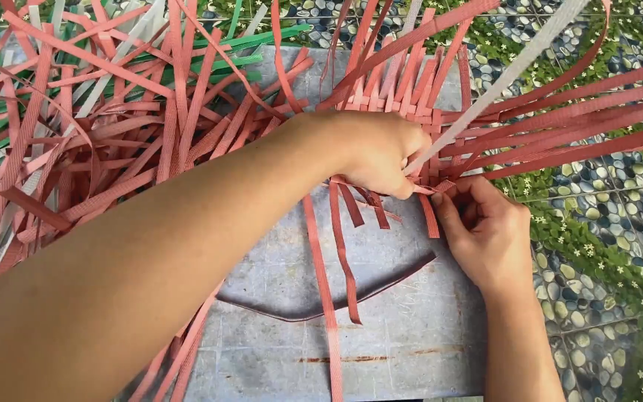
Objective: The person weaves red plastic straps by hand, interlacing them into a growing woven mat. The hands repeatedly pass individual straps over and under existing strands to extend the pattern.
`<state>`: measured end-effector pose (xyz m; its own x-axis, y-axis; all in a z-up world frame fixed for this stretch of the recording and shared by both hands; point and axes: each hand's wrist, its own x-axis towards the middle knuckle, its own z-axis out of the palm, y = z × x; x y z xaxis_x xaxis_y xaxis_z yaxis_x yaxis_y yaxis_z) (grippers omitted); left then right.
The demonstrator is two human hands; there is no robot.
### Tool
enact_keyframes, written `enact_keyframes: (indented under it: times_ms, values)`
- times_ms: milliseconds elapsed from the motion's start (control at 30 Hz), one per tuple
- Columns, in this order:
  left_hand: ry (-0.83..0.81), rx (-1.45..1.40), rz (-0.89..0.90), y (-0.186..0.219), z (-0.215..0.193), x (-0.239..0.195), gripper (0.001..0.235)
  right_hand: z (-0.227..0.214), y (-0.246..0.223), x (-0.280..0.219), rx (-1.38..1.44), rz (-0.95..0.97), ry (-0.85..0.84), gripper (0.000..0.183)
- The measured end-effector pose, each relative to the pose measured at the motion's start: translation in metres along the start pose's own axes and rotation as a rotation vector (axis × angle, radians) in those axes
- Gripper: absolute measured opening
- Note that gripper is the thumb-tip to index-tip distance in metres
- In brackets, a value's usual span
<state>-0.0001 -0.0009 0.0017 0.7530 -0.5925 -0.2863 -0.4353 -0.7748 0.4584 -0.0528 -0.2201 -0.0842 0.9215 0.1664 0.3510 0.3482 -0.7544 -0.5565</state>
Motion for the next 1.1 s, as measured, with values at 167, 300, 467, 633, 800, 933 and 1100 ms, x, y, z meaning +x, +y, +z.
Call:
enact_keyframes:
  times_ms: [167,300,467,633,800,933,1100]
  values:
    - [-0.012,-0.017,0.011,0.001,0.001,0.003,0.031,0.001,0.0,0.0,0.028,0.001,-0.005,0.008]
    - [-0.014,-0.022,-0.021,0.001,-0.002,0.001,0.032,0.0,-0.003,0.0,0.0,0.017,-0.003,0.008]
    - [-0.009,-0.067,-0.02,0.0,0.0,-0.001,0.031,0.0,-0.007,0.0,0.027,0.023,-0.008,0.006]
    - [-0.019,-0.132,0.031,-0.01,0.008,0.014,0.021,0.001,-0.007,0.001,0.013,0.056,-0.02,0.005]
    - [-0.001,-0.099,0.032,-0.012,0.008,0.011,0.03,0.001,-0.006,0.001,0.036,0.068,-0.021,0.006]
    - [0.016,-0.096,0.034,-0.011,0.011,0.011,0.02,0.0,-0.006,0.001,0.05,0.049,-0.008,0.007]
    - [0.043,-0.131,0.006,-0.01,0.01,0.003,0.018,0.002,-0.001,0.0,0.02,0.064,-0.009,0.007]
